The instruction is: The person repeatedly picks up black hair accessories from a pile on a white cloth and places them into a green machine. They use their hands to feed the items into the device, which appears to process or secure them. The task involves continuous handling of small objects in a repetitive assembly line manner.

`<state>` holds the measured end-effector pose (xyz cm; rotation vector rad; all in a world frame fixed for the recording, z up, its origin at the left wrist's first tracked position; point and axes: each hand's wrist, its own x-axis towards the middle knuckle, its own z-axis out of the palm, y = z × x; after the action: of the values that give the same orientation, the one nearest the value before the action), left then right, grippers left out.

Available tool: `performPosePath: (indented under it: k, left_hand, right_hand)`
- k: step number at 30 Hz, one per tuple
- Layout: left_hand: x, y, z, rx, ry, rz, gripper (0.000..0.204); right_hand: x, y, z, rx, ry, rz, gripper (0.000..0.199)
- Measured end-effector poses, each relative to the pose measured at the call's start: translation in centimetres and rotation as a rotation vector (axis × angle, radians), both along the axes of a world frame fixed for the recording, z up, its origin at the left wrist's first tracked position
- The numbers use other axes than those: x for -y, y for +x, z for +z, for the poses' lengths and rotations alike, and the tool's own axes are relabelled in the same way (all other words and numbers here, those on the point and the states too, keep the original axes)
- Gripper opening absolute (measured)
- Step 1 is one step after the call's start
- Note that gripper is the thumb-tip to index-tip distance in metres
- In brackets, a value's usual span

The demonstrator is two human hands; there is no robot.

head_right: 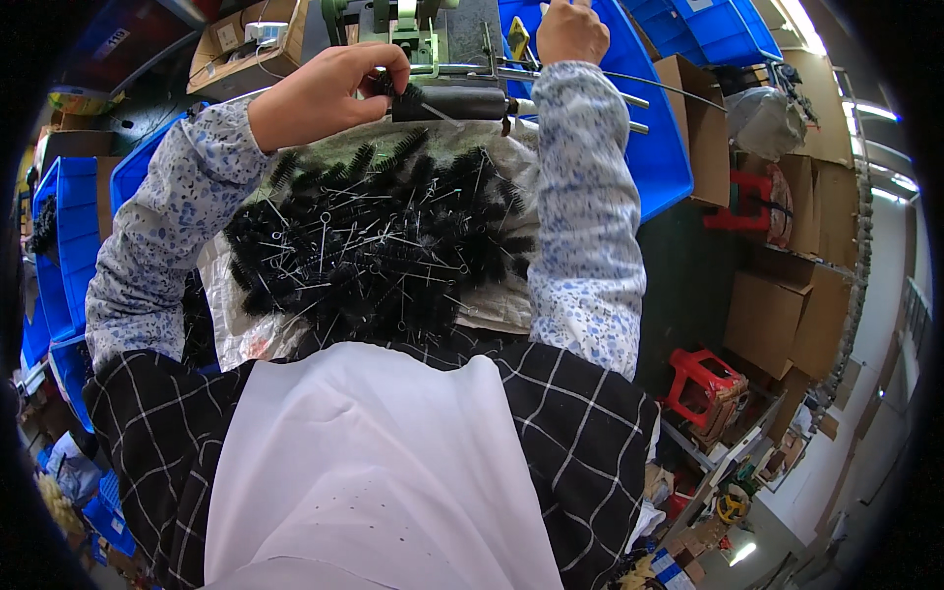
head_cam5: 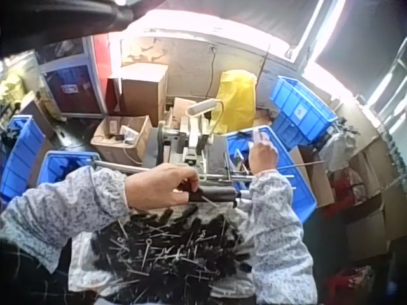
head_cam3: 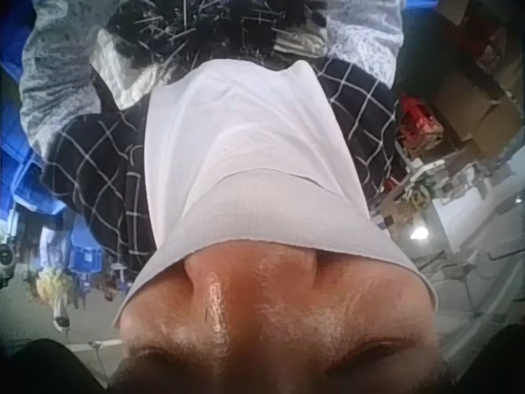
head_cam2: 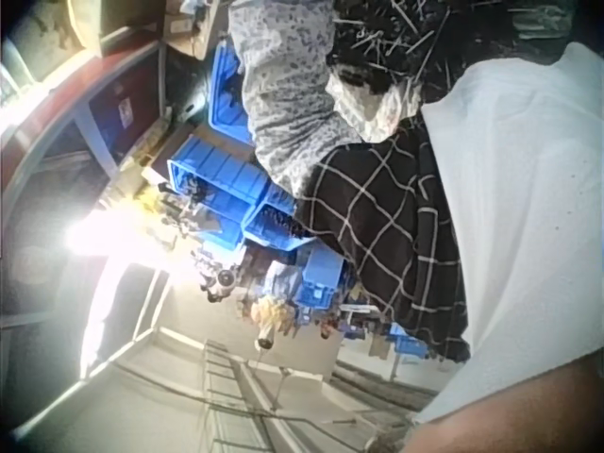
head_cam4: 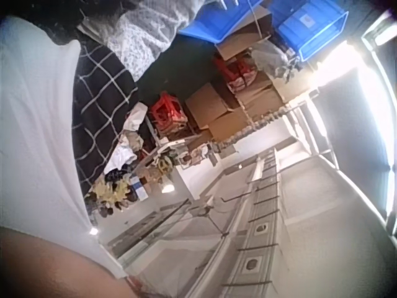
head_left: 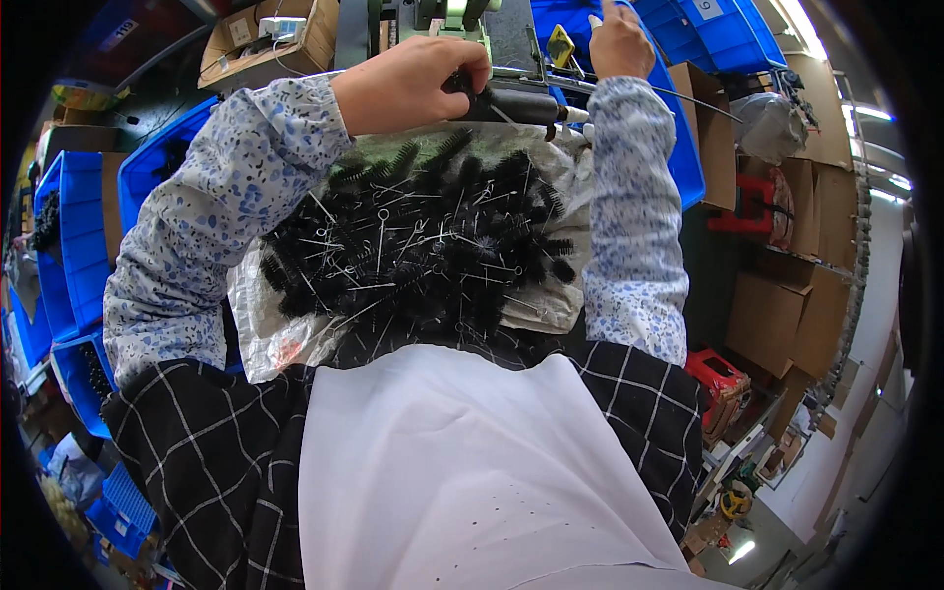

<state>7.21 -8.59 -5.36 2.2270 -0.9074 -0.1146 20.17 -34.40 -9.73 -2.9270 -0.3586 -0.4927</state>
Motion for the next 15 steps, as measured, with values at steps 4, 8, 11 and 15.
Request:
performPosePath:
  k: [4, 8, 11, 15]
  left_hand:
    - [0.8, 0.2, -0.8, 0.103, -0.124, 0.141, 0.02]
    - [0.6, 0.8, -1.7, 0.255, -0.111, 0.144, 0.026]
    - [1.1, -0.6, -1.1, 0.086, -0.171, 0.354, 0.035]
    - [2.5, -1.7, -1.6, -0.224, 0.107, -0.015, 0.041]
  right_hand:
    - [-2.0, -4.2, 0.9, -0.138, 0.183, 0.674, 0.038]
    - [-5.3, -8.8, 2.3, -0.843, 0.721, 0.725, 0.033]
    - [-5.1, -7.2, 0.4, -0.57, 0.667, 0.641, 0.034]
    - [-5.0, -3.8, -1.4, 0.029, 0.023, 0.17, 0.022]
